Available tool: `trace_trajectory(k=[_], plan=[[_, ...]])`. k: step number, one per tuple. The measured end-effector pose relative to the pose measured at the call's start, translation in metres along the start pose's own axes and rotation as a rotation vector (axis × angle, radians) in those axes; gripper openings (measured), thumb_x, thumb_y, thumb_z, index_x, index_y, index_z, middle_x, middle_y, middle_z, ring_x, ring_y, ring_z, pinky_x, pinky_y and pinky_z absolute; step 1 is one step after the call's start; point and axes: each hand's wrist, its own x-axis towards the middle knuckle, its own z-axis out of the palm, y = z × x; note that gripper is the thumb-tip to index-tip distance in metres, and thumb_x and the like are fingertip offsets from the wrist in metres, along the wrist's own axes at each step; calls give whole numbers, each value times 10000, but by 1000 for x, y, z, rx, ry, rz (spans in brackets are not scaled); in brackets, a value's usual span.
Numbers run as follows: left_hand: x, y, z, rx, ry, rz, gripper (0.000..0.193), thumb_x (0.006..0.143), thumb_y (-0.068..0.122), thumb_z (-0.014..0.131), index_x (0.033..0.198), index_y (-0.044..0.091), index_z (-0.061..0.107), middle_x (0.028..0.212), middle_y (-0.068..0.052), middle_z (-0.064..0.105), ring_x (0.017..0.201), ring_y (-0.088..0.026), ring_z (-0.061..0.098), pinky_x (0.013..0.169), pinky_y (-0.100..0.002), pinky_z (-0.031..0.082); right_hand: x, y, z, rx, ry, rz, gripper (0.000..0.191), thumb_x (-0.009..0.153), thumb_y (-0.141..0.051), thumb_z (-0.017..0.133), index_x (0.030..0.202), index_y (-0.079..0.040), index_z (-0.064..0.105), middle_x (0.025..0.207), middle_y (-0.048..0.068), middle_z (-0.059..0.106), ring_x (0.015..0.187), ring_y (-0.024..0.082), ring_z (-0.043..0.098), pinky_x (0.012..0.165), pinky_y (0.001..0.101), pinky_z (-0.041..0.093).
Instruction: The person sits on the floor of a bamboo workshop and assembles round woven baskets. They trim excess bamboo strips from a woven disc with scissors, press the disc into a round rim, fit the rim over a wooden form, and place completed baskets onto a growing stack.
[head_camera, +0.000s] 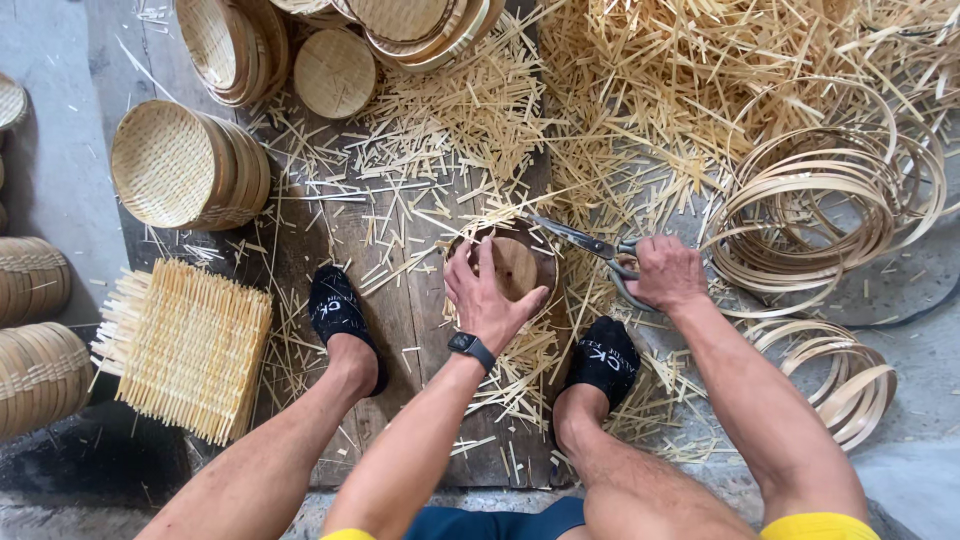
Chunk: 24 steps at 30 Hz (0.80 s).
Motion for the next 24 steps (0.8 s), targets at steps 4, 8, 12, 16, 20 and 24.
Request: trace_trajectory(k=[4, 8, 12, 16, 20, 24], plan=[[5, -2, 11, 24, 23, 182, 1077, 595, 346, 933, 1492, 84, 399, 1449, -234, 381, 1358, -446, 333, 1145, -563, 306, 5, -18, -12, -37, 200, -126, 574, 680, -528, 756, 854, 12, 663, 811, 171, 628, 779, 292, 615, 706, 415, 551], [12, -16, -2, 73, -108, 377, 1075, 564, 307, 920, 1496, 108, 424, 1465, -200, 398, 1394, -429, 344, 1176, -574, 302, 17, -29, 2, -43, 79, -69, 389, 774, -385, 698, 906, -21, 666, 858, 131, 624, 825, 249, 607, 735, 389, 551], [1, -11, 1, 171, -8, 238, 1057, 446, 326, 968, 1387, 255, 492, 1481, -268, 295, 1330, -493, 278, 1082, -666, 263, 12, -6, 7, -100, -217, -21, 252, 1020, -284, 558, 946, -63, 654, 865, 103, 623, 762, 210, 623, 652, 373, 572], [-5, -9, 14, -38, 6, 176, 942, 594, 287, 946, 1438, 384, 539, 1492, -245, 286, 1356, -483, 297, 1112, -617, 335, 9, -13, 9, -90, 75, -86, 487, 824, -502, 701, 812, -19, 641, 748, 121, 604, 654, 215, 593, 578, 368, 555], [0, -22, 10, -38, -50, 263, 852, 595, 210, 915, 1375, 379, 617, 1527, -216, 317, 1391, -471, 300, 1153, -590, 336, 20, -28, 11, -119, 230, -139, 385, 789, -422, 700, 818, -41, 649, 715, 82, 599, 643, 199, 589, 594, 341, 548], [7, -30, 1, 22, -174, 354, 838, 542, 180, 906, 1326, 351, 665, 1551, -188, 325, 1430, -446, 280, 1167, -596, 294, 18, -13, -1, -149, -61, -85, 226, 921, -295, 639, 886, -73, 661, 800, 73, 589, 699, 178, 587, 598, 318, 534]])
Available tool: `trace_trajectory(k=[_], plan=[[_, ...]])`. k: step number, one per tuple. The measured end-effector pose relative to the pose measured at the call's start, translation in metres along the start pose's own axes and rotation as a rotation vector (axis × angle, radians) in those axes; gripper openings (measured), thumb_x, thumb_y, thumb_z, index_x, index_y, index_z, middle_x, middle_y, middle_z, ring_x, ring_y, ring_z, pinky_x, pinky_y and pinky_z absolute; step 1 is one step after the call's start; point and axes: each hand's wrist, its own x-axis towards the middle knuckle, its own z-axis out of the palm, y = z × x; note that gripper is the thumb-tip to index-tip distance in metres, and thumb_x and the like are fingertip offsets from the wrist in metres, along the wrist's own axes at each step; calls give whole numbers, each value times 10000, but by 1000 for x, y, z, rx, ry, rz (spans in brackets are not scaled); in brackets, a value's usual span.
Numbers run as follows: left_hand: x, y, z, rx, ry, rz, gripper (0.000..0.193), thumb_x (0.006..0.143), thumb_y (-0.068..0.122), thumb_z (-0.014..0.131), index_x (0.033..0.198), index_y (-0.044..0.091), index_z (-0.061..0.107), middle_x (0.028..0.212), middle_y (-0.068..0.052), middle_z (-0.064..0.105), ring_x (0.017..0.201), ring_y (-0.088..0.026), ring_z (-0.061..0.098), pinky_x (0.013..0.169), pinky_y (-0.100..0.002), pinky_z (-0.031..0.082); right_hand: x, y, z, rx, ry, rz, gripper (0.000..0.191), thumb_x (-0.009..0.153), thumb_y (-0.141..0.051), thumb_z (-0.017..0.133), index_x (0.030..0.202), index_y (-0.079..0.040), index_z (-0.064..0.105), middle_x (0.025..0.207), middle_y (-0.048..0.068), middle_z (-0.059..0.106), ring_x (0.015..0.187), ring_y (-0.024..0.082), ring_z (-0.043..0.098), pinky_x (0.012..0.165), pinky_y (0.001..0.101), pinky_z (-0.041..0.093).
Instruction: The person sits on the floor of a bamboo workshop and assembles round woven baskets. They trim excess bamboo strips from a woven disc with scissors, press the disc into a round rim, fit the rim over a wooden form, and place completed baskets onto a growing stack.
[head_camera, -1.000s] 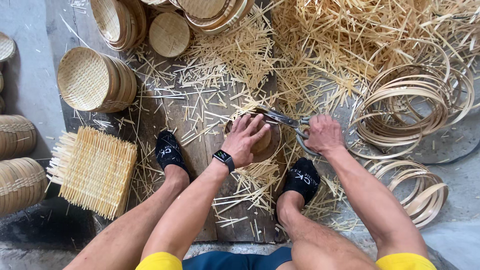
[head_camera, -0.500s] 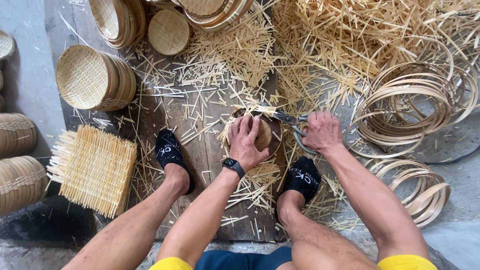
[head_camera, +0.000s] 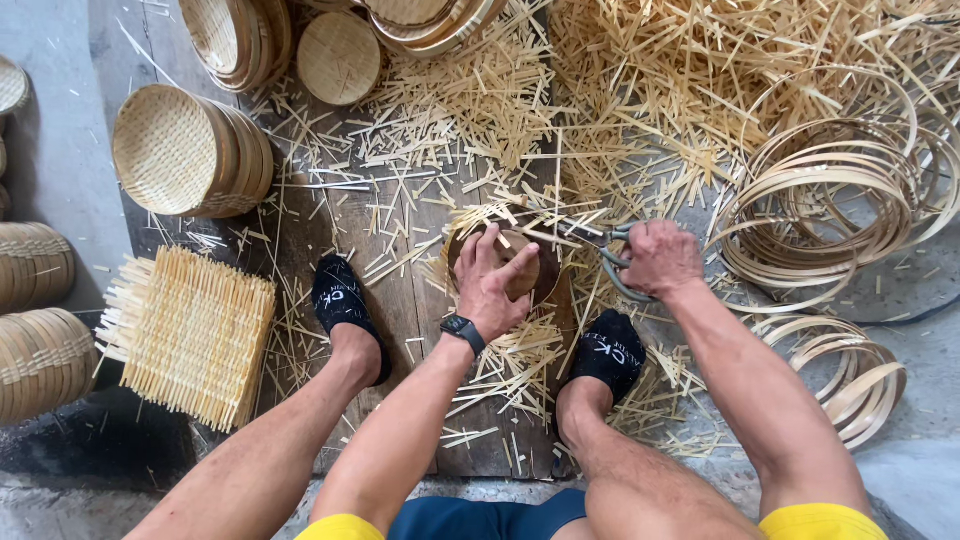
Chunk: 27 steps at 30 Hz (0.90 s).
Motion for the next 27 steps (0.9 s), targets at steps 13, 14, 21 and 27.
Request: trace_trajectory(k=[13, 14, 21, 27], plan=[[5, 12, -8, -54, 82, -129, 1196, 489, 353, 950, 1506, 227, 334, 1510, -263, 266, 1401, -494, 243, 1141, -621, 241, 4, 6, 11, 60, 66, -15, 228, 884, -276, 661, 895, -48, 670, 821, 117, 610, 735, 201, 593, 603, 344, 533], [6, 17, 0, -58, 142, -234, 1236, 519, 412, 966, 1530, 212, 285, 1510, -256, 281, 1393, -483, 275, 1146, -607, 272, 3, 7, 9, 74, 145, -41, 293, 829, -320, 689, 866, -30, 664, 811, 131, 611, 738, 220, 589, 602, 357, 532], [7, 4, 17, -20, 100, -164, 1156, 550, 304, 908, 1551, 191, 342, 1488, -210, 358, 1352, -474, 362, 1142, -576, 336, 15, -10, 7, 28, 38, 41, 285, 794, -287, 715, 906, -28, 676, 848, 130, 625, 759, 212, 598, 630, 337, 557], [6, -10, 5, -20, 29, -21, 1085, 533, 212, 861, 1530, 223, 435, 1534, -144, 384, 1387, -429, 360, 1159, -565, 339, 6, 9, 12, 73, 194, -30, 295, 770, -310, 731, 891, -48, 670, 853, 125, 619, 816, 241, 611, 674, 382, 549]])
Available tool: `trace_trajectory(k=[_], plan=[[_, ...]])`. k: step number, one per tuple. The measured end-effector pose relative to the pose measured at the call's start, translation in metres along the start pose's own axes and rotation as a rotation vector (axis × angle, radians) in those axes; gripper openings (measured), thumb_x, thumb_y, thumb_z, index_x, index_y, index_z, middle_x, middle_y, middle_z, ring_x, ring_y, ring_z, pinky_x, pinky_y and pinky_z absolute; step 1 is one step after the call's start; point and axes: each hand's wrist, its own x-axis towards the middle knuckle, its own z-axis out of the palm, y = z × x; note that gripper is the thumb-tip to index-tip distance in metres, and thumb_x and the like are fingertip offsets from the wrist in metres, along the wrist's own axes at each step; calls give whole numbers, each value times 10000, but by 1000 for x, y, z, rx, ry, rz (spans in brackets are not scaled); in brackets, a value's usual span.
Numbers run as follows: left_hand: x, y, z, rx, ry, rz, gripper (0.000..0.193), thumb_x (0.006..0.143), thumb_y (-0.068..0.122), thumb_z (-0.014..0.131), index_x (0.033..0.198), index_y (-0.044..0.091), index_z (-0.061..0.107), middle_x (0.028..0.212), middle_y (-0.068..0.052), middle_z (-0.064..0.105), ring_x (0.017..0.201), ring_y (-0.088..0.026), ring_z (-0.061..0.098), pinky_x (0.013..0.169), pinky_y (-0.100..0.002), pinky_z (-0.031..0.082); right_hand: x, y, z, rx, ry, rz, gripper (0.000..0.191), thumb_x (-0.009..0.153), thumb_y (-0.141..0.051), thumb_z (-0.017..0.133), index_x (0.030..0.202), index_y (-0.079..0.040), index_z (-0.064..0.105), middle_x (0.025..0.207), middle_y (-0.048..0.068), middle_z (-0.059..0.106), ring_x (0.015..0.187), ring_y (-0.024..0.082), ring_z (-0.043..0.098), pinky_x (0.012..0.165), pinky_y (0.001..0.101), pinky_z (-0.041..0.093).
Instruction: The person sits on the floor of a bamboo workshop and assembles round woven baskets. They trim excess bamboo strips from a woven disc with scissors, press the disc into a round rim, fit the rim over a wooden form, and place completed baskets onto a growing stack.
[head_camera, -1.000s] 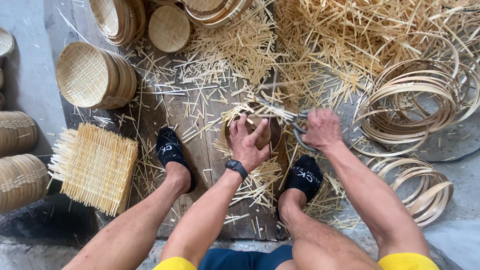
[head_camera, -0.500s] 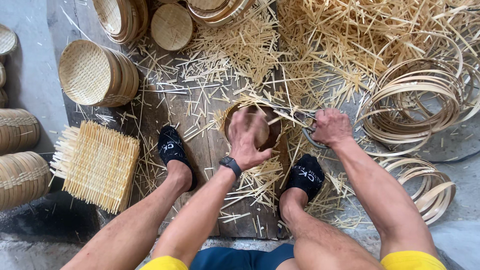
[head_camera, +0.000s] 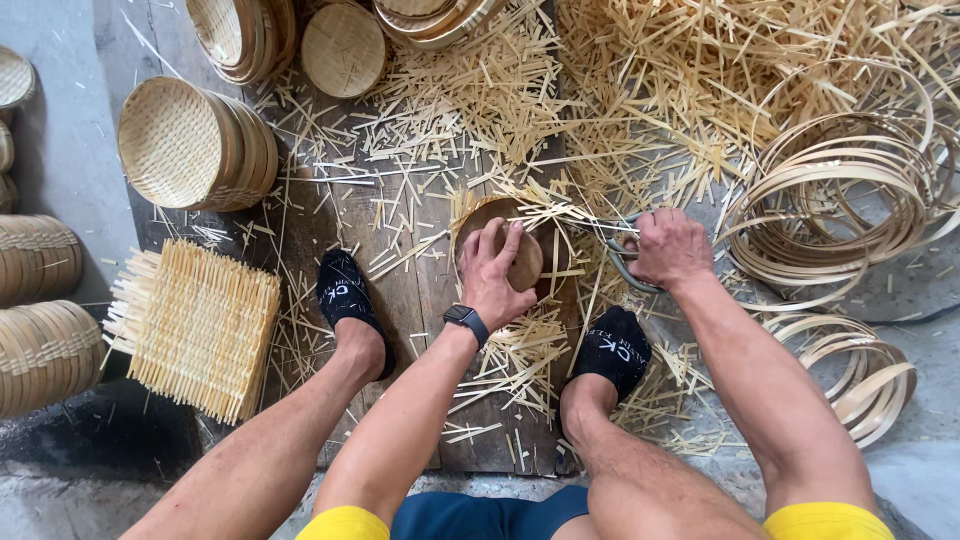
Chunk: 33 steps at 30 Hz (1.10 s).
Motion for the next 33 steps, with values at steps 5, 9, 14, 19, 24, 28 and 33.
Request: trace_trajectory(k=[5, 9, 14, 19, 24, 28, 33], plan=[[7, -4, -16, 15, -122, 59, 1114, 516, 232, 868, 1541, 212, 434, 1523, -157, 357, 1397, -431, 326, 1157, -589, 304, 11, -16, 8, -123, 31, -1, 450, 706, -459, 740, 826, -34, 655, 782, 98, 598, 740, 218, 597, 666, 357, 560], [5, 2, -23, 198, -222, -1, 1008, 454, 224, 888, 1402, 295, 552, 1565, -132, 290, 1441, -435, 237, 1155, -607, 270, 0, -4, -1, 34, -374, 92, 337, 1031, -369, 574, 895, -68, 641, 776, 85, 612, 706, 214, 625, 659, 388, 564], [4, 18, -8, 59, -56, -159, 913, 584, 302, 907, 1421, 372, 549, 1551, -127, 279, 1409, -452, 240, 1114, -634, 279, 1, -6, -10, -42, 65, -46, 523, 728, -528, 688, 780, -12, 622, 737, 122, 566, 666, 234, 566, 600, 387, 545], [3, 4, -15, 190, -188, 56, 936, 584, 239, 875, 1440, 407, 535, 1574, -87, 305, 1442, -428, 253, 1099, -607, 304, 14, -22, 1, -110, -97, -16, 336, 752, -384, 637, 790, -50, 625, 719, 93, 560, 653, 213, 552, 585, 364, 547], [-2, 14, -2, -78, 62, -240, 1054, 581, 349, 938, 1496, 337, 415, 1543, -175, 246, 1403, -459, 256, 1087, -658, 283, -3, 1, -4, -99, -170, 5, 292, 916, -352, 632, 910, -61, 647, 828, 104, 585, 728, 189, 564, 610, 328, 522], [-1, 19, 5, -36, 38, -205, 1009, 592, 280, 887, 1505, 357, 462, 1571, -152, 276, 1380, -451, 295, 1143, -631, 318, 1, -11, 0, -124, 120, -34, 511, 738, -509, 699, 792, -4, 648, 705, 119, 587, 623, 222, 565, 538, 341, 534], [3, 10, -8, 49, -125, -116, 986, 536, 185, 852, 1451, 343, 519, 1562, -124, 285, 1398, -445, 275, 1108, -631, 310, 0, -10, 2, -33, -269, 73, 315, 1019, -356, 575, 985, -54, 659, 867, 113, 626, 759, 213, 620, 653, 368, 566]])
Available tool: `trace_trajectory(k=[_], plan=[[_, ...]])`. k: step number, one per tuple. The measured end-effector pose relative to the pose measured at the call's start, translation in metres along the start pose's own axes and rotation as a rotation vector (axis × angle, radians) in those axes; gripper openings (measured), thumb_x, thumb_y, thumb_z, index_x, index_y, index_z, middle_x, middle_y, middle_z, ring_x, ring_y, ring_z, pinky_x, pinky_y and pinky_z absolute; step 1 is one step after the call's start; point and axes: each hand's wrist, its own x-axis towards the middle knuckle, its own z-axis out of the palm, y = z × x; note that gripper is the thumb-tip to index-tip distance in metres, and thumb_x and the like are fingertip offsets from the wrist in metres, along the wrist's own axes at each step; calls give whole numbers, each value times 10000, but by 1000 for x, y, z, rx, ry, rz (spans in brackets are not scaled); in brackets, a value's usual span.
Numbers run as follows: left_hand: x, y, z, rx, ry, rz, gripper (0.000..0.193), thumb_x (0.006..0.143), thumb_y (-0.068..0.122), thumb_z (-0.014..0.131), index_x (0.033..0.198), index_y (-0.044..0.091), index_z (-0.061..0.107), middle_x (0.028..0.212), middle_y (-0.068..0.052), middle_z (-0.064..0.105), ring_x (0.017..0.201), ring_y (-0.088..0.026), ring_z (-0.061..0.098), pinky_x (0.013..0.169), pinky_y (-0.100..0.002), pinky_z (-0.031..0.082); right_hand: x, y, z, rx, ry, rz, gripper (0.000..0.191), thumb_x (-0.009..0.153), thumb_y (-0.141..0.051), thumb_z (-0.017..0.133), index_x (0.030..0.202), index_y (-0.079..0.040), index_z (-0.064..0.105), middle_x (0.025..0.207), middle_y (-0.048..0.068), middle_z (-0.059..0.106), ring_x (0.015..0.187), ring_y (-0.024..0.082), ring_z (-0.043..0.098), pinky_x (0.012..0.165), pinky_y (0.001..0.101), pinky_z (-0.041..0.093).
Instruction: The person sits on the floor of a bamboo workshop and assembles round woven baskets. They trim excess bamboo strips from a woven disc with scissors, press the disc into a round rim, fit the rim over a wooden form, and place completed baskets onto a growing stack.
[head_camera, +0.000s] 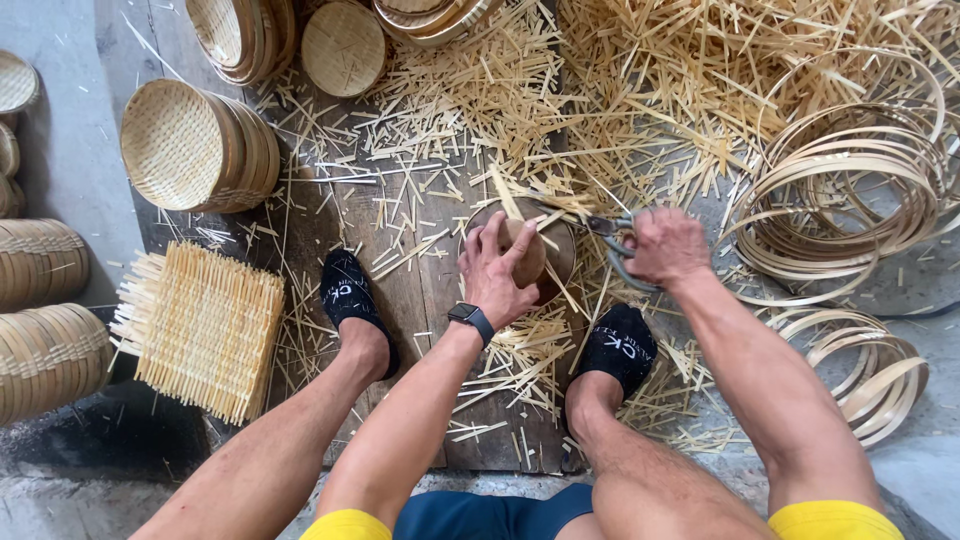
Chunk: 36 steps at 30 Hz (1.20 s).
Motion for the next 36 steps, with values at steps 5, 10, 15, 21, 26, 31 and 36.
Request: trace_trajectory(k=[5, 10, 15, 21, 26, 31, 36], plan=[[3, 0, -8, -9, -28, 81, 949, 534, 135, 809, 1425, 342, 555, 1583, -112, 285, 1425, -446, 254, 1121, -621, 317, -11, 16, -12, -48, 42, -45, 472, 867, -462, 667, 983, -5, 660, 904, 136, 628, 850, 229, 624, 761, 350, 564], [9, -9, -19, 72, -184, 219, 964, 516, 103, 789, 1417, 362, 564, 1602, -70, 294, 1451, -419, 244, 1132, -607, 304, 8, -10, -26, -97, 63, -75, 490, 711, -469, 709, 922, -30, 656, 842, 113, 622, 828, 229, 617, 718, 329, 561], [16, -14, -30, 142, -248, 314, 971, 531, 50, 761, 1420, 388, 567, 1628, -30, 306, 1485, -393, 250, 1189, -575, 273, 4, 6, -28, 24, -290, 42, 243, 981, -325, 576, 950, -108, 680, 856, 74, 658, 811, 208, 676, 707, 344, 568], [27, -9, -37, 250, -417, 363, 1040, 506, 43, 803, 1432, 419, 515, 1620, -12, 272, 1502, -391, 163, 1218, -594, 166, -2, 10, -15, -27, 175, -75, 565, 754, -580, 725, 877, -33, 653, 767, 100, 610, 712, 205, 611, 641, 346, 566], [35, -11, -38, 304, -509, 517, 1057, 497, 89, 850, 1443, 419, 511, 1642, 6, 264, 1518, -370, 192, 1223, -620, 153, 10, -2, -9, -14, -61, -41, 382, 848, -453, 640, 979, -94, 646, 884, 65, 616, 756, 187, 635, 700, 349, 577], [32, -8, -46, 204, -402, 527, 975, 503, 151, 877, 1383, 424, 561, 1606, -3, 339, 1483, -382, 270, 1220, -602, 206, 11, 18, -8, 357, -309, 388, 569, 1011, -615, 579, 1010, -50, 651, 883, 98, 643, 761, 221, 609, 706, 401, 536], [10, 1, -35, 83, -182, 74, 986, 511, 416, 944, 1409, 345, 541, 1430, -113, 439, 1317, -365, 382, 1122, -577, 294, 9, 28, 19, 795, -296, 860, 856, 913, -566, 686, 1370, 91, 384, 931, 169, 605, 828, 282, 651, 736, 424, 575]])
